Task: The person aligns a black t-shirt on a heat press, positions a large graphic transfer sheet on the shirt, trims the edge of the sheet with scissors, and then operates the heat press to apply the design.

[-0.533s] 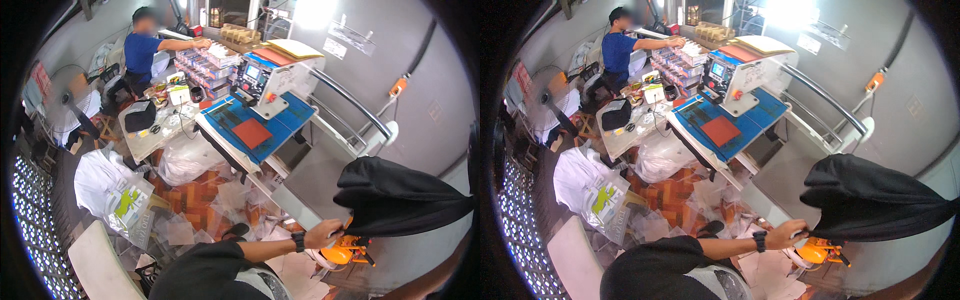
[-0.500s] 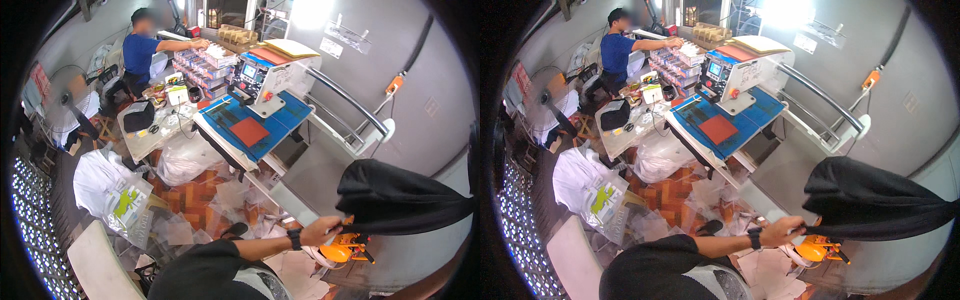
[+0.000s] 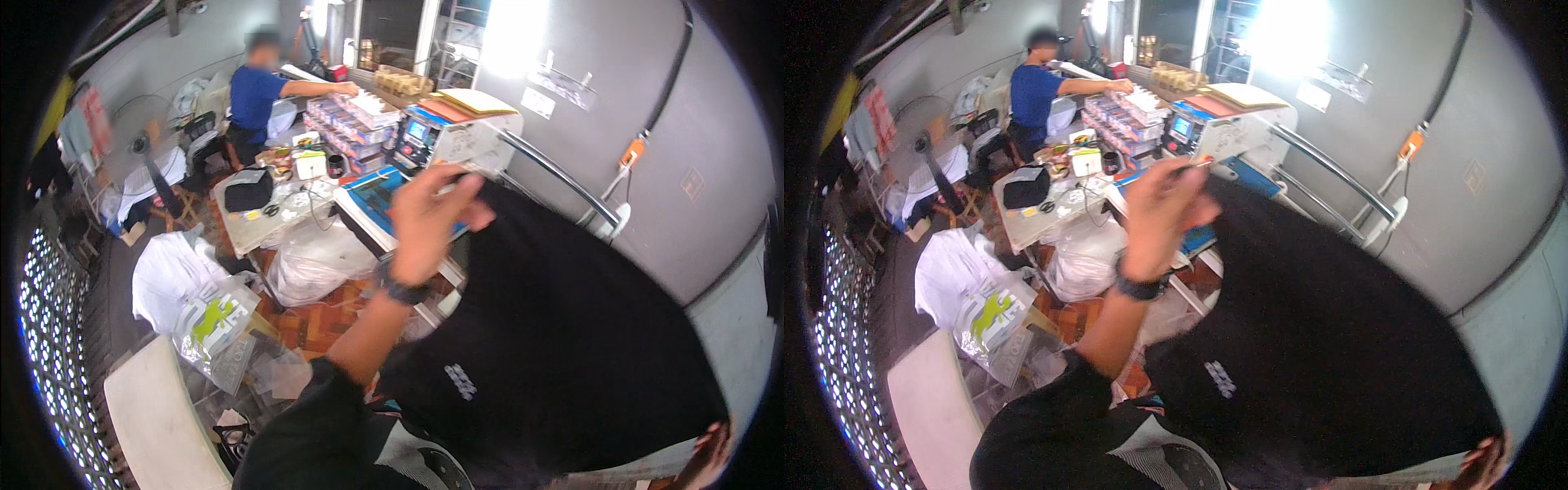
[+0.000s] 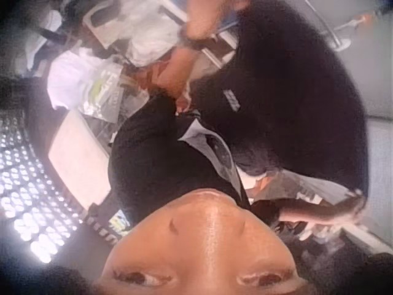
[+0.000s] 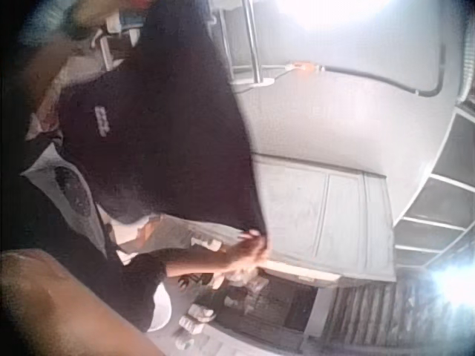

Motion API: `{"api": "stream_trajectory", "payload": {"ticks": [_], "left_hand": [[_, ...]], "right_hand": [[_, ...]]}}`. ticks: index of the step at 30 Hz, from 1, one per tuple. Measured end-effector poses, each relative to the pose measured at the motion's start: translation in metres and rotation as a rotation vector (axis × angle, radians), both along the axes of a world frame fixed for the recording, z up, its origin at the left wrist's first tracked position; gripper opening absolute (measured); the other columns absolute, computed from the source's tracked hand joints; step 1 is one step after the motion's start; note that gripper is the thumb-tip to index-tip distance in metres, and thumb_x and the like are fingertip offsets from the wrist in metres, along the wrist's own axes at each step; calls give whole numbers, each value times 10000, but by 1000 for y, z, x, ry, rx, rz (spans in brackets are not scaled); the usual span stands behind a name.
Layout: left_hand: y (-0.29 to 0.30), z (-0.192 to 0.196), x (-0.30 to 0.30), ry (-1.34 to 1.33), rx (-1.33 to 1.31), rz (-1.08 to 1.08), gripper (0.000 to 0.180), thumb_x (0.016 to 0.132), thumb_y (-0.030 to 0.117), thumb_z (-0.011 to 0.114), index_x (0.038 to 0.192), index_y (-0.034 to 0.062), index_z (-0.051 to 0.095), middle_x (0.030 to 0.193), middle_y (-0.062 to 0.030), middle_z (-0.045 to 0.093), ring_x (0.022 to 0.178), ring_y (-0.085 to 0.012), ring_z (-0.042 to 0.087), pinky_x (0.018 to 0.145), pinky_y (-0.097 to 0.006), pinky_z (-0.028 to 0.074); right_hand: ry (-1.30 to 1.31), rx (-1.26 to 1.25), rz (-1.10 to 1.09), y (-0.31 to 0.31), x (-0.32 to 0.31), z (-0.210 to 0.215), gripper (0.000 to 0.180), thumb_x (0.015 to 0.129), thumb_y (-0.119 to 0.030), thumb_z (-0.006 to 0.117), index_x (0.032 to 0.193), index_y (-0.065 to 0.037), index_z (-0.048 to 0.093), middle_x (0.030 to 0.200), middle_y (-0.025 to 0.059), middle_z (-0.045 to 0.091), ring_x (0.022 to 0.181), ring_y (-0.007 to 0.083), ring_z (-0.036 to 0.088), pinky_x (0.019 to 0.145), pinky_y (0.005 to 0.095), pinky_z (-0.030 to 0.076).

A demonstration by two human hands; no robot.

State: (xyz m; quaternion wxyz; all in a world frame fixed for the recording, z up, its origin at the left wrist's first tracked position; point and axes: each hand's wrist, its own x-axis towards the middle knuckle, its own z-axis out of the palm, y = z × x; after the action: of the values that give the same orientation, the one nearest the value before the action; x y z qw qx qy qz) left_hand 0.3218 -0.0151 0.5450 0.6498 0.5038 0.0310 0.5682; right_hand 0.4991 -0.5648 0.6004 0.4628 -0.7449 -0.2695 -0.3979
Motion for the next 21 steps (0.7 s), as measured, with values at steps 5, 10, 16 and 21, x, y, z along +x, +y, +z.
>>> {"api": "stream_trajectory", "payload": {"ticks": [5,10,16,21], "left_hand": [[57,-65,-136,259,471,526,130,899,180,669,886,66,608,889,-71,633,731,-148,605,672,-267,500],[103,-31,-64,183,328,442,184,958,223,623,1062,74,593,891,7,558,693,-58,505,601,-196,412],[210,-29,223,478,151,-347,266,907,185,704,1051,-27,632,898,-36,609,721,-101,627,689,-259,576],[266,42,386,318,245,-332,409,884,130,712,1186,-106,569,1165,-169,622,945,-246,685,849,-332,583]], "right_hand": [[369,363,238,-33,-33,-87,396,930,-262,643,1168,43,559,626,45,559,309,92,384,297,202,260],[378,261,162,3,10,-80,202,901,-172,620,969,13,577,709,81,588,360,106,459,294,213,326],[832,297,292,165,223,-67,144,963,-159,608,927,-20,594,763,98,673,622,145,648,524,241,500],[562,334,379,228,384,-20,179,964,-130,582,1045,30,587,922,165,709,772,191,682,677,278,541]]}}
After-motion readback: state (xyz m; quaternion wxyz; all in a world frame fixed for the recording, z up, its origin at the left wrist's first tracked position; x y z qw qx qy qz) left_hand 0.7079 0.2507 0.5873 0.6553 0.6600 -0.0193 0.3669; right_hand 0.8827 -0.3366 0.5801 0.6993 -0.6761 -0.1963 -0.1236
